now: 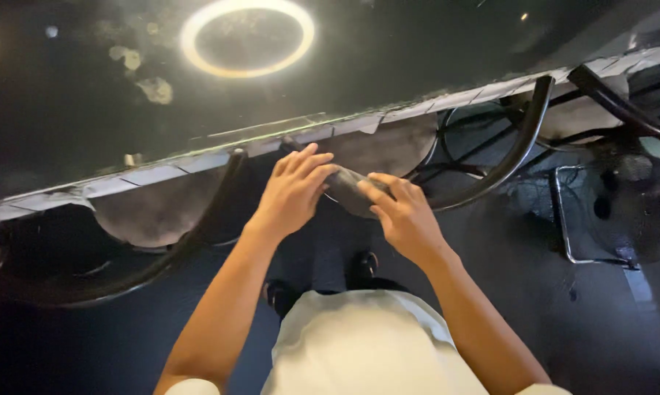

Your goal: The recorder wipes down a bar counter and then the metal railings of bar stools using a cleaning cloth.

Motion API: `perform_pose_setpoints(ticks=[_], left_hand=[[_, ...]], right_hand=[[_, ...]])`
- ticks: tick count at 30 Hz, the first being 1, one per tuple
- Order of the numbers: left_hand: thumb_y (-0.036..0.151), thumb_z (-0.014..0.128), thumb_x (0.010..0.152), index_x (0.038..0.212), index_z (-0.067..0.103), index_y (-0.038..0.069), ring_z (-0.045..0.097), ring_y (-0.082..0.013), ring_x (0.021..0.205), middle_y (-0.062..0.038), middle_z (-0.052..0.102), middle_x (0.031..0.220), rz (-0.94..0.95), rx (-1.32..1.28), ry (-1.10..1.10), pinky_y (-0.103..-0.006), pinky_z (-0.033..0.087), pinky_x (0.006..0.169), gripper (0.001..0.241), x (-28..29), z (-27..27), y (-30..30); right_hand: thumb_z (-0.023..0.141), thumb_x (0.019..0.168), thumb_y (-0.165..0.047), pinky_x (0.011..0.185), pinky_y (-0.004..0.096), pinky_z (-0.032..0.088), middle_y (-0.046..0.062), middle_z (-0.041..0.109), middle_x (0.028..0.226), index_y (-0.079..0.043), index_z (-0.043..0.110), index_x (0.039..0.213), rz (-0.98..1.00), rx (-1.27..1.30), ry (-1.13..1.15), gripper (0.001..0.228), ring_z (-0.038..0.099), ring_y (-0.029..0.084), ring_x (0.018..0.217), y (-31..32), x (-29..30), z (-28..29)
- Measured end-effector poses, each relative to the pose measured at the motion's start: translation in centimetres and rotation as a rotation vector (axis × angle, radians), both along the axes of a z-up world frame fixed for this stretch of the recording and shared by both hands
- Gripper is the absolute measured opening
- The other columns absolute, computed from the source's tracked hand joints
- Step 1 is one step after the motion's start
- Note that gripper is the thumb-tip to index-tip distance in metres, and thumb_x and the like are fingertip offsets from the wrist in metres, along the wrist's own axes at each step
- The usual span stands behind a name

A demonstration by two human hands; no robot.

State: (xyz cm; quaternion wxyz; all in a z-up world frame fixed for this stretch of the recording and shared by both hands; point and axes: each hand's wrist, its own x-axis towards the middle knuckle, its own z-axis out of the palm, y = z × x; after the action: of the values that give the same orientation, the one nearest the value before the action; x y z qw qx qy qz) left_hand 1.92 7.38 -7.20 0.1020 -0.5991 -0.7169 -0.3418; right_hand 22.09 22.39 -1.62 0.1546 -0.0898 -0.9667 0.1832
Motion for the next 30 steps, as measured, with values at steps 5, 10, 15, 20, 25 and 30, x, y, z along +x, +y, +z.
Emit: perform_pose_setpoints(ticks=[5, 10, 15, 20, 25, 30], left_hand=[[0.009, 0.071, 0.092, 0.124, 0.066, 0.018, 0.055, -0.0230, 0.131, 0.001, 0.063, 0.128, 0.133, -0.006, 0.010, -0.0421, 0.042, 0.106, 0.033, 1.8, 1.9, 0.5], [0.013, 0.074, 0.093, 0.126, 0.066, 0.022, 0.056, -0.0227, 0.119, 0.002, 0.061, 0.122, 0.337, -0.019, 0.166, -0.0414, 0.042, 0.097, 0.035, 1.0, 3.2, 0.1], [0.021, 0.080, 0.083, 0.127, 0.064, 0.016, 0.053, -0.0259, 0.121, -0.002, 0.059, 0.127, 0.203, -0.087, 0.019, -0.0438, 0.041, 0.096, 0.048, -0.6, 2.7, -1.5], [0.007, 0.074, 0.077, 0.128, 0.066, 0.017, 0.056, -0.0245, 0.123, 0.001, 0.062, 0.128, 0.133, -0.083, 0.084, -0.0414, 0.042, 0.100, 0.053, -2.1, 2.6, -2.4], [-0.002, 0.069, 0.085, 0.120, 0.067, 0.019, 0.059, -0.0195, 0.119, 0.007, 0.066, 0.120, 0.112, -0.041, 0.113, -0.0400, 0.042, 0.099, 0.040, -3.8, 2.7, -2.5], [0.007, 0.072, 0.082, 0.118, 0.063, 0.013, 0.055, -0.0251, 0.126, -0.003, 0.063, 0.128, 0.123, -0.004, 0.142, -0.0431, 0.039, 0.103, 0.038, -3.6, 1.3, -2.0]], right_hand=[[0.065, 0.081, 0.004, 0.101, 0.043, 0.050, 0.010, 0.066, 0.128, -0.007, 0.071, 0.125, 0.108, 0.012, 0.011, 0.046, 0.063, 0.032, 0.115, 1.5, -0.4, 0.6], [0.064, 0.085, 0.001, 0.096, 0.040, 0.055, 0.012, 0.068, 0.123, -0.001, 0.070, 0.114, 0.093, -0.065, 0.101, 0.030, 0.066, 0.033, 0.111, 1.3, -2.2, -0.4], [0.079, 0.087, -0.023, 0.087, 0.042, 0.054, 0.016, 0.067, 0.120, 0.001, 0.067, 0.107, -0.049, -0.150, -0.088, 0.034, 0.067, 0.035, 0.103, 0.1, -2.9, -1.9], [0.074, 0.086, -0.014, 0.091, 0.045, 0.051, 0.017, 0.063, 0.132, 0.000, 0.064, 0.127, -0.017, -0.137, 0.010, 0.044, 0.063, 0.039, 0.107, -1.1, -3.3, -1.2], [0.070, 0.084, -0.006, 0.097, 0.046, 0.047, 0.016, 0.062, 0.137, -0.004, 0.065, 0.133, -0.009, -0.038, -0.007, 0.049, 0.061, 0.038, 0.112, -2.5, -4.3, -1.8], [0.069, 0.079, -0.004, 0.106, 0.049, 0.043, 0.021, 0.059, 0.138, 0.000, 0.065, 0.121, -0.101, -0.013, 0.092, 0.042, 0.056, 0.041, 0.127, -3.9, -4.7, -2.6]])
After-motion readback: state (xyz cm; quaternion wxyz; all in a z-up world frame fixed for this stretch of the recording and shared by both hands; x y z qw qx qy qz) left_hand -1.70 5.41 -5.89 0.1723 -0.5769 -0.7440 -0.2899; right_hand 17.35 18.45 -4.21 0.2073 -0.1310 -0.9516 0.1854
